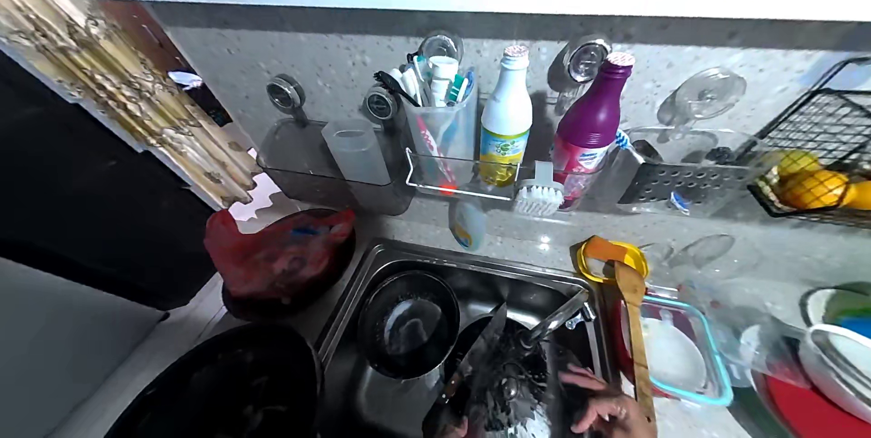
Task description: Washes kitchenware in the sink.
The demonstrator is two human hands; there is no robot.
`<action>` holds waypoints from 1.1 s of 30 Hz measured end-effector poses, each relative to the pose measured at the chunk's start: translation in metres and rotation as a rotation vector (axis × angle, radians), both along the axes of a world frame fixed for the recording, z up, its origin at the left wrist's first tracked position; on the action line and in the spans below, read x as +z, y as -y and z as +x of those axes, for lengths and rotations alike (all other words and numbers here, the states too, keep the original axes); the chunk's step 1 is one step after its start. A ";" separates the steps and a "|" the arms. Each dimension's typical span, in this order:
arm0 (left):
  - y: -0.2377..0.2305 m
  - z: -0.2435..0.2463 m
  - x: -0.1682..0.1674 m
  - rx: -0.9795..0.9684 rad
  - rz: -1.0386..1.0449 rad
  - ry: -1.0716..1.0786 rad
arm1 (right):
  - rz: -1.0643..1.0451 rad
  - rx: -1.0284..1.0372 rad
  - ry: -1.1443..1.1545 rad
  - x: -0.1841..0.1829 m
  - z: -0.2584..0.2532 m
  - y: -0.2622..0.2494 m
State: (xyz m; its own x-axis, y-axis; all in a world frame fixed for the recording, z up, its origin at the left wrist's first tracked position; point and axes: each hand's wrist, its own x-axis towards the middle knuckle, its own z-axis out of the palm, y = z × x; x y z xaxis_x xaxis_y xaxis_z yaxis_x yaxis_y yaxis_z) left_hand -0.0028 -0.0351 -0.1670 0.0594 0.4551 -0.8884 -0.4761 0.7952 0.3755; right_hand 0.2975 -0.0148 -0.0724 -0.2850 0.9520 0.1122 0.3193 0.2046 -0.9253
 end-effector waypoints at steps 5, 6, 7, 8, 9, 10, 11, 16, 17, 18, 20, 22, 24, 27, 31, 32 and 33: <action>-0.012 0.019 0.004 0.168 0.115 -0.048 | -0.078 -0.195 0.010 -0.015 -0.008 0.039; -0.016 0.020 0.009 0.156 0.136 -0.107 | -0.092 -0.241 0.049 -0.021 -0.012 0.042; -0.020 0.021 0.014 0.142 0.149 -0.158 | -0.106 -0.291 0.104 -0.026 -0.017 0.045; -0.024 0.023 0.018 0.142 0.164 -0.196 | -0.123 -0.329 0.178 -0.031 -0.022 0.046; -0.027 0.024 0.024 0.159 0.182 -0.221 | -0.156 -0.353 0.243 -0.033 -0.028 0.044; -0.031 0.027 0.031 0.189 0.198 -0.245 | -0.174 -0.374 0.294 -0.036 -0.035 0.039; -0.034 0.029 0.036 0.216 0.210 -0.268 | -0.180 -0.398 0.322 -0.041 -0.042 0.031; -0.042 0.026 0.052 0.212 0.169 -0.349 | -0.069 -0.513 0.476 -0.060 -0.071 -0.043; -0.044 0.024 0.055 0.210 0.163 -0.361 | -0.098 -0.508 0.540 -0.052 -0.078 -0.060; -0.043 0.021 0.058 0.207 0.157 -0.376 | -0.130 -0.492 0.622 -0.044 -0.085 -0.076; -0.041 0.021 0.065 0.219 0.138 -0.391 | -0.142 -0.447 0.742 -0.034 -0.103 -0.104; -0.040 0.024 0.069 0.259 0.135 -0.389 | 0.030 -0.422 0.760 -0.042 -0.122 -0.123; -0.042 0.027 0.069 0.320 0.151 -0.363 | 0.130 -0.272 0.753 -0.044 -0.140 -0.128; -0.047 0.022 0.063 0.420 0.192 -0.324 | 0.002 0.180 0.694 -0.017 -0.140 -0.114; -0.053 0.015 0.052 0.477 0.204 -0.269 | 0.226 0.226 0.646 -0.025 -0.122 -0.075; -0.052 0.017 0.051 0.473 0.194 -0.249 | 0.323 0.187 0.630 -0.028 -0.121 -0.066; -0.052 0.019 0.050 0.462 0.184 -0.228 | 0.399 0.164 0.623 -0.030 -0.120 -0.059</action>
